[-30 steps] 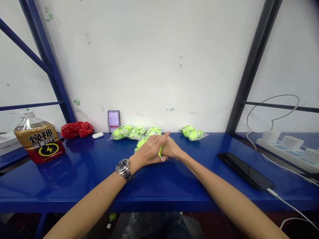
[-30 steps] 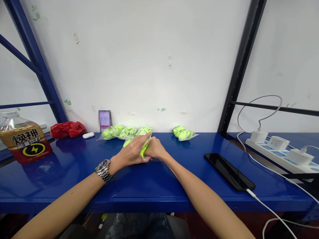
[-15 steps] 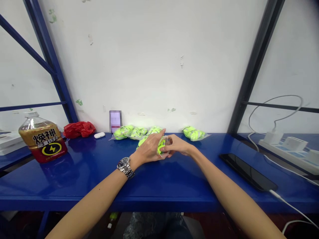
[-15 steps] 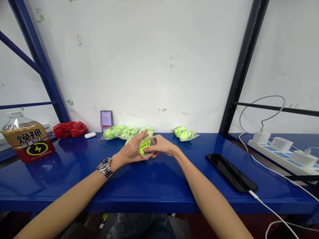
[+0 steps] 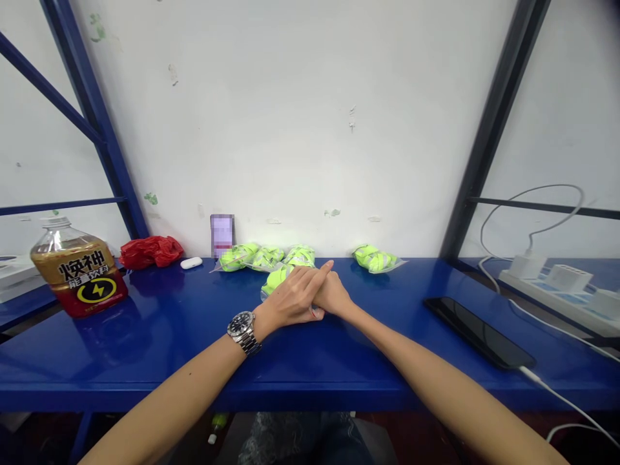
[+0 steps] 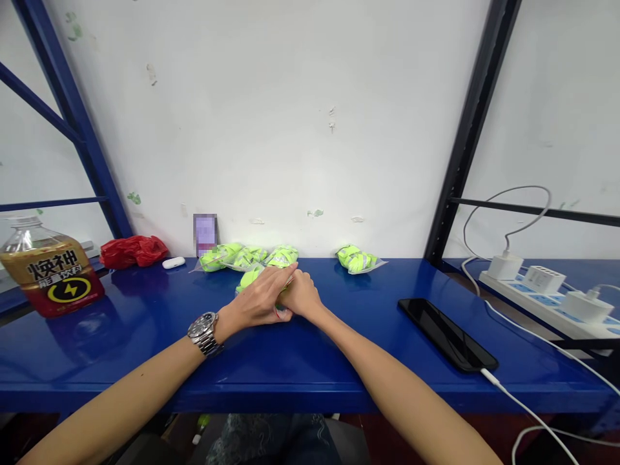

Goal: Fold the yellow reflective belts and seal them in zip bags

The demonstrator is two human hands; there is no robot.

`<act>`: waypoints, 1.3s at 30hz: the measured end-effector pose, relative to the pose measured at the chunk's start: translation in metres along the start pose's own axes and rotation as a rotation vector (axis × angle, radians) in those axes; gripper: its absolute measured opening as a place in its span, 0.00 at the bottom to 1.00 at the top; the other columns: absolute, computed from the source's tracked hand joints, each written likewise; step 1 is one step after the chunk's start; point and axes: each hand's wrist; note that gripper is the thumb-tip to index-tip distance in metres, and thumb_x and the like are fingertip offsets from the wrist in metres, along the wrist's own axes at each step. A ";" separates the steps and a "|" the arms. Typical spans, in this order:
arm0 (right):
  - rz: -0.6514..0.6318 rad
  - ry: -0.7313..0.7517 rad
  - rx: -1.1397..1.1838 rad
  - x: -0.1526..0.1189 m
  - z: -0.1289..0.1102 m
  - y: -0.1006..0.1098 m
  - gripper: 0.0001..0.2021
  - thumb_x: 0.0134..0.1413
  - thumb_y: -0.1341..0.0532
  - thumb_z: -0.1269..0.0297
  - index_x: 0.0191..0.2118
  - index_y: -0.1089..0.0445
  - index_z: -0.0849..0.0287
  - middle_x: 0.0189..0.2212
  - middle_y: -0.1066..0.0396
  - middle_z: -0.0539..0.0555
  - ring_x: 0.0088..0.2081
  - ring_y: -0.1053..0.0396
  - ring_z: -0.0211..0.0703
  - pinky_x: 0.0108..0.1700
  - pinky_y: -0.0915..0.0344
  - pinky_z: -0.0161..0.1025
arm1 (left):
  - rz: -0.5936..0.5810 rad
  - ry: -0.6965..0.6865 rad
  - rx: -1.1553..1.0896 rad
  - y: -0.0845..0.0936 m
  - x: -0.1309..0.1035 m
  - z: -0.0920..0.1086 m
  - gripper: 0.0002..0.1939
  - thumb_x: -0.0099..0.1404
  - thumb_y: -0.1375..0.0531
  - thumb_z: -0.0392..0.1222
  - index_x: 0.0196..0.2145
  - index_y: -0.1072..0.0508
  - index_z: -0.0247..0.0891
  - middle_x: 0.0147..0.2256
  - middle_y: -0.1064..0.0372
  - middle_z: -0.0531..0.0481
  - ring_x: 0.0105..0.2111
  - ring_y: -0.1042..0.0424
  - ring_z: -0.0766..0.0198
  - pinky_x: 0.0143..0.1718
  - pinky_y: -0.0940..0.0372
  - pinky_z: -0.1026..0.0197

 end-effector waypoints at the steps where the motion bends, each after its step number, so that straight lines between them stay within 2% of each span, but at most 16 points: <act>1: -0.003 -0.004 -0.005 0.000 -0.001 0.001 0.04 0.41 0.37 0.70 0.28 0.30 0.59 0.26 0.28 0.57 0.30 0.31 0.46 0.27 0.41 0.34 | 0.010 0.006 -0.003 -0.001 0.000 0.000 0.48 0.56 0.42 0.38 0.66 0.66 0.32 0.49 0.36 0.35 0.48 0.34 0.48 0.48 0.35 0.45; 4: -0.112 0.046 0.049 0.002 -0.002 0.013 0.05 0.38 0.36 0.69 0.24 0.32 0.61 0.21 0.30 0.52 0.26 0.32 0.41 0.25 0.42 0.32 | 0.103 0.034 -0.016 -0.004 -0.001 -0.003 0.48 0.57 0.40 0.40 0.66 0.65 0.32 0.49 0.35 0.35 0.48 0.33 0.48 0.47 0.34 0.46; 6: -0.287 0.057 0.182 0.002 -0.001 0.028 0.06 0.39 0.36 0.67 0.23 0.33 0.61 0.16 0.34 0.48 0.19 0.35 0.36 0.20 0.43 0.31 | 0.180 0.031 -0.026 -0.006 -0.001 -0.005 0.50 0.57 0.37 0.45 0.66 0.65 0.32 0.48 0.34 0.36 0.47 0.32 0.49 0.47 0.33 0.47; 8: -0.488 -0.009 0.368 0.001 -0.001 0.044 0.10 0.45 0.37 0.60 0.27 0.31 0.63 0.15 0.33 0.48 0.15 0.36 0.35 0.17 0.42 0.31 | 0.233 0.025 -0.024 -0.008 -0.001 -0.008 0.51 0.57 0.37 0.49 0.66 0.65 0.33 0.48 0.34 0.36 0.46 0.30 0.51 0.47 0.32 0.48; 11: -0.554 -0.066 0.539 0.001 0.000 0.058 0.16 0.47 0.36 0.53 0.28 0.30 0.64 0.16 0.29 0.52 0.16 0.32 0.38 0.16 0.37 0.31 | 0.264 0.024 -0.005 -0.007 -0.002 -0.009 0.51 0.57 0.37 0.51 0.65 0.65 0.33 0.50 0.36 0.34 0.45 0.29 0.51 0.46 0.30 0.50; 14: -0.506 -0.070 0.537 0.001 -0.001 0.057 0.18 0.48 0.37 0.52 0.22 0.33 0.63 0.14 0.30 0.52 0.14 0.33 0.38 0.14 0.38 0.30 | 0.275 0.015 0.005 -0.004 -0.001 -0.008 0.52 0.57 0.36 0.51 0.65 0.64 0.33 0.49 0.35 0.35 0.45 0.29 0.51 0.46 0.30 0.50; 18: -0.384 -0.072 0.388 0.001 -0.005 0.045 0.18 0.51 0.41 0.57 0.16 0.38 0.61 0.09 0.35 0.49 0.10 0.40 0.35 0.11 0.46 0.29 | 0.287 -0.011 0.008 -0.001 0.001 -0.006 0.51 0.57 0.36 0.51 0.66 0.63 0.34 0.48 0.33 0.36 0.46 0.30 0.50 0.47 0.31 0.49; 21: -0.243 -0.031 0.218 0.002 -0.007 0.037 0.21 0.53 0.44 0.59 0.12 0.43 0.59 0.06 0.42 0.47 0.10 0.44 0.32 0.13 0.50 0.29 | 0.299 -0.016 0.012 -0.001 0.002 -0.006 0.50 0.57 0.36 0.48 0.66 0.62 0.32 0.48 0.33 0.35 0.47 0.31 0.50 0.48 0.32 0.49; 24: -0.069 0.017 -0.001 0.004 -0.008 0.030 0.23 0.51 0.42 0.59 0.11 0.49 0.58 0.08 0.49 0.47 0.14 0.49 0.31 0.17 0.54 0.32 | 0.290 -0.019 0.026 -0.002 0.002 -0.006 0.49 0.58 0.36 0.46 0.66 0.61 0.30 0.47 0.33 0.35 0.47 0.32 0.50 0.48 0.33 0.49; 27: 0.029 0.004 -0.195 0.006 -0.008 0.025 0.21 0.50 0.41 0.58 0.13 0.48 0.58 0.12 0.47 0.48 0.18 0.49 0.32 0.20 0.55 0.34 | 0.266 -0.025 0.036 -0.003 0.002 -0.006 0.48 0.59 0.37 0.45 0.66 0.62 0.30 0.48 0.34 0.35 0.47 0.33 0.50 0.48 0.33 0.49; 30: 0.033 -0.028 -0.247 0.009 -0.004 0.025 0.21 0.50 0.41 0.55 0.14 0.46 0.59 0.14 0.45 0.49 0.19 0.46 0.34 0.22 0.54 0.34 | 0.247 0.002 0.058 -0.006 0.002 -0.006 0.49 0.59 0.38 0.46 0.66 0.64 0.33 0.46 0.33 0.36 0.46 0.33 0.50 0.46 0.33 0.48; 34: -0.087 -0.030 -0.008 0.013 0.003 0.041 0.21 0.49 0.40 0.50 0.18 0.43 0.59 0.13 0.43 0.47 0.18 0.41 0.34 0.21 0.48 0.32 | 0.252 0.139 0.079 -0.006 0.007 -0.007 0.50 0.58 0.37 0.49 0.66 0.64 0.35 0.47 0.35 0.36 0.44 0.32 0.51 0.45 0.33 0.48; 35: -0.061 -0.017 0.050 0.013 0.002 0.048 0.19 0.48 0.39 0.49 0.21 0.40 0.59 0.15 0.40 0.47 0.19 0.39 0.35 0.22 0.46 0.32 | 0.269 0.206 0.068 -0.005 0.009 -0.007 0.50 0.58 0.37 0.50 0.66 0.64 0.36 0.49 0.37 0.35 0.44 0.32 0.51 0.46 0.34 0.47; 37: 0.066 0.058 0.118 0.009 -0.004 0.062 0.17 0.48 0.38 0.49 0.33 0.35 0.59 0.25 0.32 0.50 0.24 0.34 0.37 0.25 0.39 0.33 | 0.322 0.377 0.013 -0.001 0.015 -0.007 0.52 0.56 0.36 0.52 0.65 0.66 0.36 0.50 0.40 0.35 0.46 0.34 0.50 0.47 0.35 0.47; 39: 0.139 0.207 0.128 0.002 -0.015 0.074 0.18 0.50 0.38 0.51 0.43 0.35 0.56 0.39 0.32 0.55 0.34 0.31 0.40 0.31 0.34 0.34 | 0.360 0.534 -0.064 0.002 0.021 -0.006 0.54 0.54 0.35 0.52 0.65 0.66 0.36 0.50 0.42 0.36 0.48 0.36 0.50 0.48 0.37 0.46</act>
Point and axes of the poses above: each hand's wrist, its own x-axis towards the middle knuckle, its own y-axis out of the back of the hand, z = x × y
